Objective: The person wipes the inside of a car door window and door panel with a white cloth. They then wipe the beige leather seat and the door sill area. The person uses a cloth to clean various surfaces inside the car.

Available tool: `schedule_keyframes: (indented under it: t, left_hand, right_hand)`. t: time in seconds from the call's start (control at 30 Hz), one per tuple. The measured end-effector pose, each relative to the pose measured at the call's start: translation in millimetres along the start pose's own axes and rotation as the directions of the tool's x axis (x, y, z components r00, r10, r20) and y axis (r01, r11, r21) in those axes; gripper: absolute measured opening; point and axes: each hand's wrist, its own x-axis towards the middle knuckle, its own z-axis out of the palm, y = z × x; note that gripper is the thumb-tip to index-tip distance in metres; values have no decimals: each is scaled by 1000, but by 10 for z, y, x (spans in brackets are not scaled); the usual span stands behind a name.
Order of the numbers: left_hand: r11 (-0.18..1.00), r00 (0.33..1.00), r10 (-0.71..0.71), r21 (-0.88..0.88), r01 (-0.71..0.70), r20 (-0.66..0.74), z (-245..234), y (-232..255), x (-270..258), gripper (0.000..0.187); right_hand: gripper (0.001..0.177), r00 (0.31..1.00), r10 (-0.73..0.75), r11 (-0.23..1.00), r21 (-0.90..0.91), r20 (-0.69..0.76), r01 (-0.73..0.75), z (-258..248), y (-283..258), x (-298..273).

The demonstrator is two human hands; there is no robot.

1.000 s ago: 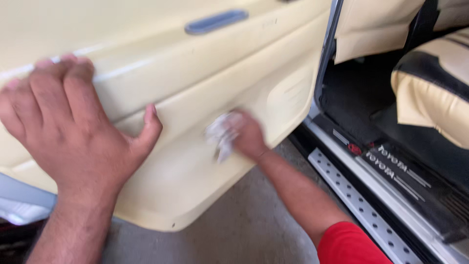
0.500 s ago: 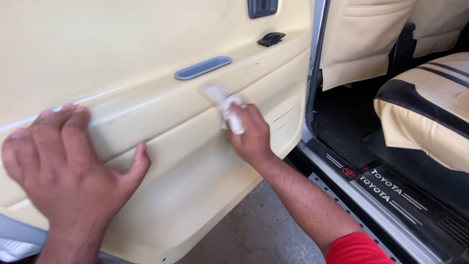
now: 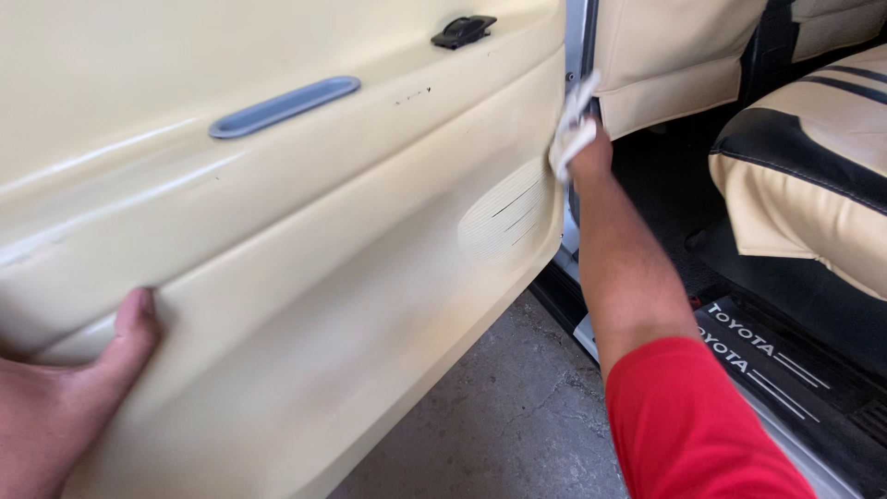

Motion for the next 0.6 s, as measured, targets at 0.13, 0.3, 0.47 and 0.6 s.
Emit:
schedule_keyframes:
  t: [0.13, 0.3, 0.47, 0.6]
  left_hand:
    - [995, 995, -102, 21, 101, 20, 13, -117, -97, 43]
    - [983, 983, -181, 19, 181, 42, 21, -42, -22, 47]
    - [996, 995, -87, 37, 85, 53, 9, -93, -48, 44]
    - [991, 992, -107, -70, 112, 72, 10, -29, -9, 46]
  right_hand:
    - [38, 968, 246, 967, 53, 57, -249, 46, 856, -910]
    - [36, 982, 168, 965, 190, 82, -181, 238, 786, -2257]
    - [31, 860, 315, 720, 490, 400, -492, 341, -663, -4138]
    - [35, 705, -342, 911, 36, 621, 410, 143, -1690, -5391]
